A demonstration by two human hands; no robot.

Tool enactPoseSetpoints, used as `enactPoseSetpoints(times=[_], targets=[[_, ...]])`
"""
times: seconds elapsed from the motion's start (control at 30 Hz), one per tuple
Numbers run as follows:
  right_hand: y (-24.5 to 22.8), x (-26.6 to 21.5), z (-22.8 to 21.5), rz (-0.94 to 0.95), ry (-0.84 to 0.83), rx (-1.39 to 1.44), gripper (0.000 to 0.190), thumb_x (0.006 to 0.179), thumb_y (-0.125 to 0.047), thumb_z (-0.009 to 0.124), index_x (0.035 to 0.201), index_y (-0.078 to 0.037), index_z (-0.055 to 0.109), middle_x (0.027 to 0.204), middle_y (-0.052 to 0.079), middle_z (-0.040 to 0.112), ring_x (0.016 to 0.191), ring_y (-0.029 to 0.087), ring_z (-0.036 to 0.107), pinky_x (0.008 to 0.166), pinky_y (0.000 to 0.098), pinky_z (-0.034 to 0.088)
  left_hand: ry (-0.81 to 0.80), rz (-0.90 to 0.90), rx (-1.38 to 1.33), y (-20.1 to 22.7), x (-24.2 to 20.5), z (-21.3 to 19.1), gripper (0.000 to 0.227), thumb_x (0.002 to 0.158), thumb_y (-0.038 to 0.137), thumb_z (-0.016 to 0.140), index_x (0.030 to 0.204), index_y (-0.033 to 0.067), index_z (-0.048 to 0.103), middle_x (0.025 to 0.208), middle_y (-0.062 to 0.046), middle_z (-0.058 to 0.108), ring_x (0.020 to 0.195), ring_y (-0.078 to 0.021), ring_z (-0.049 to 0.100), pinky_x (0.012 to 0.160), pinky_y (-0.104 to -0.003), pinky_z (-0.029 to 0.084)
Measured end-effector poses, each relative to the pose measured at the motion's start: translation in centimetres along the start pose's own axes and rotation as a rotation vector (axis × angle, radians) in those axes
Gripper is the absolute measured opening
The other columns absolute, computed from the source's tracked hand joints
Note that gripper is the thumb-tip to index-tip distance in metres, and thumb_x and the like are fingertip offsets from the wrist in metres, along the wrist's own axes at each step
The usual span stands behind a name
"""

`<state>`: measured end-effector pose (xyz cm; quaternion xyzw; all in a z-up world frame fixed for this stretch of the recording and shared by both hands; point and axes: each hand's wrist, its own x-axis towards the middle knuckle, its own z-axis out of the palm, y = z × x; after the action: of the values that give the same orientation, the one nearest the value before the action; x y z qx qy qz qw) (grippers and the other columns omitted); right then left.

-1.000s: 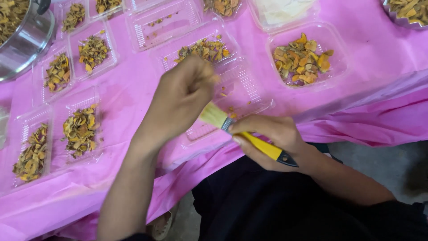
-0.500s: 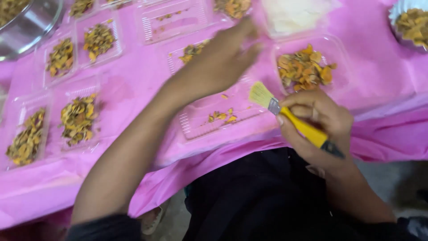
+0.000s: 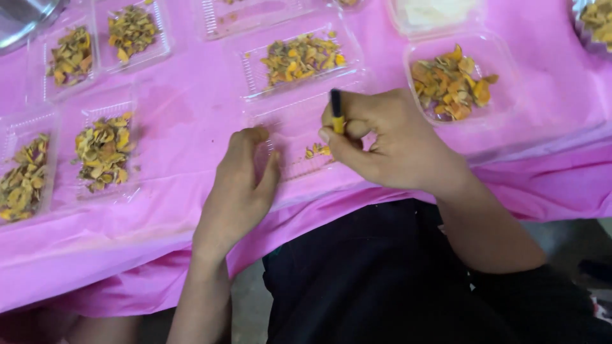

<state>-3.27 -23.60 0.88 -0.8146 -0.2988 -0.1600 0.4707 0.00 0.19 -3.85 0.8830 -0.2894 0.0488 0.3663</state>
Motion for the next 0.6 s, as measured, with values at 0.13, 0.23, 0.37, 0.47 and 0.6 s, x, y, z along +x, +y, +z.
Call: enactPoseSetpoints(times=[0.13,0.23,0.37,0.47,0.6], targets=[[0.5,1.6,2.0,-0.043,-0.046,-0.017,0.019,0.102,-0.002,0.063,0.087,-0.007,0.053,0.058,-0.003,0.036,0.049,0.007,0.033,0.051,0.0227,0.036,-0.015,-0.073,-0.053,0.6,-0.1,-0.3,0.038,0.103,0.023,0.048,0.133,-0.0014,0.049,0.128,-0.020,0.058,0.117,-0.0339,0.061,0.101,-0.043,0.046],[0.4,2.5,2.6,-0.048,-0.050,-0.049,0.018,0.101,-0.003,0.066,0.088,-0.009,0.055,0.054,-0.005,0.039,0.049,0.008,0.037,0.058,0.0223,0.043,-0.005,-0.061,-0.080,0.9,-0.3,-0.6,0.037,0.105,0.025,0.046,0.131,-0.0005,0.050,0.127,-0.018,0.059,0.117,-0.0331,0.062,0.100,-0.042,0.047],[0.7,2.5,1.3,-0.109,-0.011,-0.004,0.017,0.105,0.001,0.062,0.090,-0.004,0.057,0.070,0.002,0.048,0.063,0.012,0.047,0.067,0.0265,0.046,-0.006,-0.015,-0.092,0.5,-0.4,-0.7,0.031,0.108,0.023,0.040,0.127,0.0009,0.050,0.121,-0.017,0.060,0.108,-0.0333,0.063,0.095,-0.043,0.047],[1.9,1.8,-0.4,-0.120,0.071,-0.084,0.016,0.108,0.002,0.057,0.093,0.000,0.058,0.088,0.008,0.063,0.076,0.017,0.063,0.072,0.0290,0.052,-0.029,0.027,-0.096,0.1,-0.5,-0.9,0.030,0.107,0.020,0.040,0.128,-0.0008,0.049,0.125,-0.020,0.059,0.115,-0.0350,0.061,0.099,-0.044,0.046],[3.1,1.2,-0.5,-0.074,0.073,-0.257,0.019,0.111,-0.010,0.051,0.096,-0.002,0.061,0.087,0.007,0.065,0.075,0.015,0.065,0.068,0.0275,0.055,-0.255,0.130,0.016,0.3,0.3,-2.3,0.041,0.103,0.016,0.046,0.139,-0.0040,0.041,0.130,-0.026,0.054,0.121,-0.0391,0.058,0.105,-0.046,0.043]])
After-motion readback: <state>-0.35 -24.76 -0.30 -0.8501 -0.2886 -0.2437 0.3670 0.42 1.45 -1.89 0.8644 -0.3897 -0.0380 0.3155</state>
